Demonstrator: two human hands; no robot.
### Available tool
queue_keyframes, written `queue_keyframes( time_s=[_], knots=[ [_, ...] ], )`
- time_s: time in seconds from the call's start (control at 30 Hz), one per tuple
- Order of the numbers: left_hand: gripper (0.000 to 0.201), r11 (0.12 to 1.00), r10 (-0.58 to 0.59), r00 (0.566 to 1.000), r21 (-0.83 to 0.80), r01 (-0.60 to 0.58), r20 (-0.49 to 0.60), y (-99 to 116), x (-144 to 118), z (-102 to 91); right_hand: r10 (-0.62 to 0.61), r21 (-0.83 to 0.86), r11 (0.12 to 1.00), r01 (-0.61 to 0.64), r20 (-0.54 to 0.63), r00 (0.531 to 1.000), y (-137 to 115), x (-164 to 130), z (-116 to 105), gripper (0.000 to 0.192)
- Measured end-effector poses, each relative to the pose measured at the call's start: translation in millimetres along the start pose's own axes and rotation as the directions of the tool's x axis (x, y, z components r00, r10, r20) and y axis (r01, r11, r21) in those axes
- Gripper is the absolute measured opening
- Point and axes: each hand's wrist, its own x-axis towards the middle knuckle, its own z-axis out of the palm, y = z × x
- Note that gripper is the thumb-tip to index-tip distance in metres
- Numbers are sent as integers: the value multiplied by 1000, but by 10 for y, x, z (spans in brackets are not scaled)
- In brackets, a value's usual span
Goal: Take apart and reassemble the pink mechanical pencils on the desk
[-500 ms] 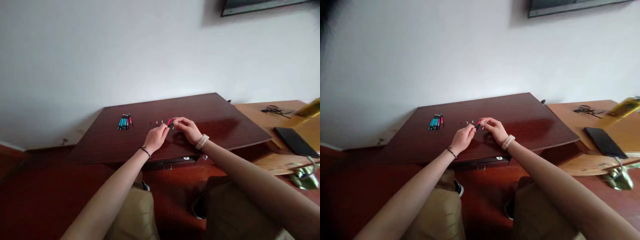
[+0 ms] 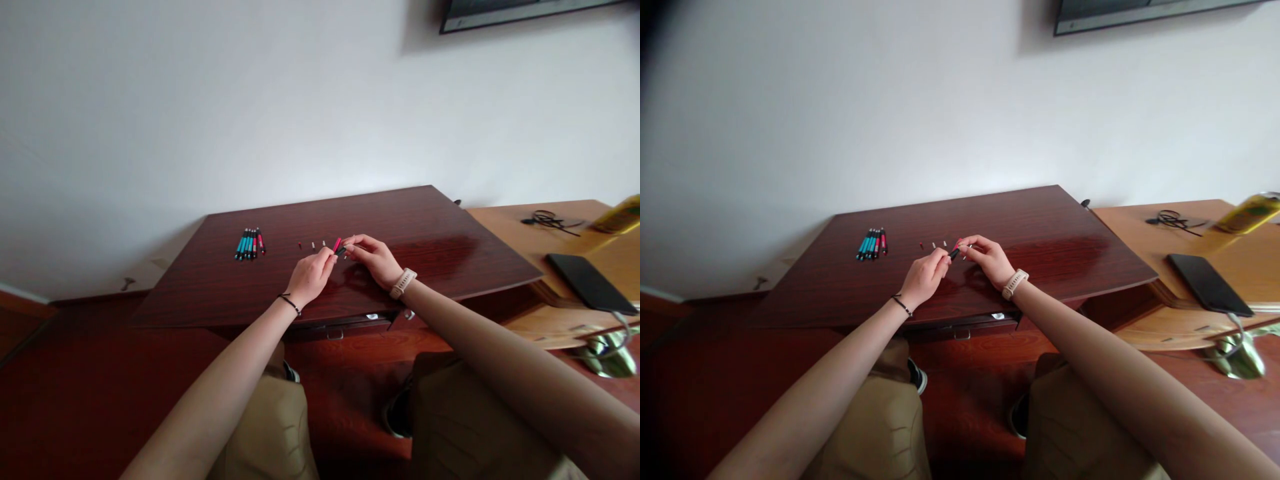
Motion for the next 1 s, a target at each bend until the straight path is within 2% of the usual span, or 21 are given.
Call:
queue_keyframes(
  time_s=[0.3, 0.5, 0.7, 1.0],
  knots=[
    [24, 998, -42, 997, -42, 39, -72, 5, 2, -5, 6, 10, 1000, -7, 31, 999, 17, 7, 2, 32],
    [22, 970, -143, 983, -215, 116, -112, -52, 23, 2, -7, -75, 997, 14, 93, 996, -15, 12, 47, 36],
    [16, 917, -178, 980, -378, 130, -94, -118, 39, 43, 2, -127, 992, 7, 65, 998, 32, 24, 35, 36],
    [17, 926, -171, 978, -359, 117, -122, -137, 31, 57, 13, -188, 982, -2, 57, 998, 23, 13, 50, 43]
  ],
)
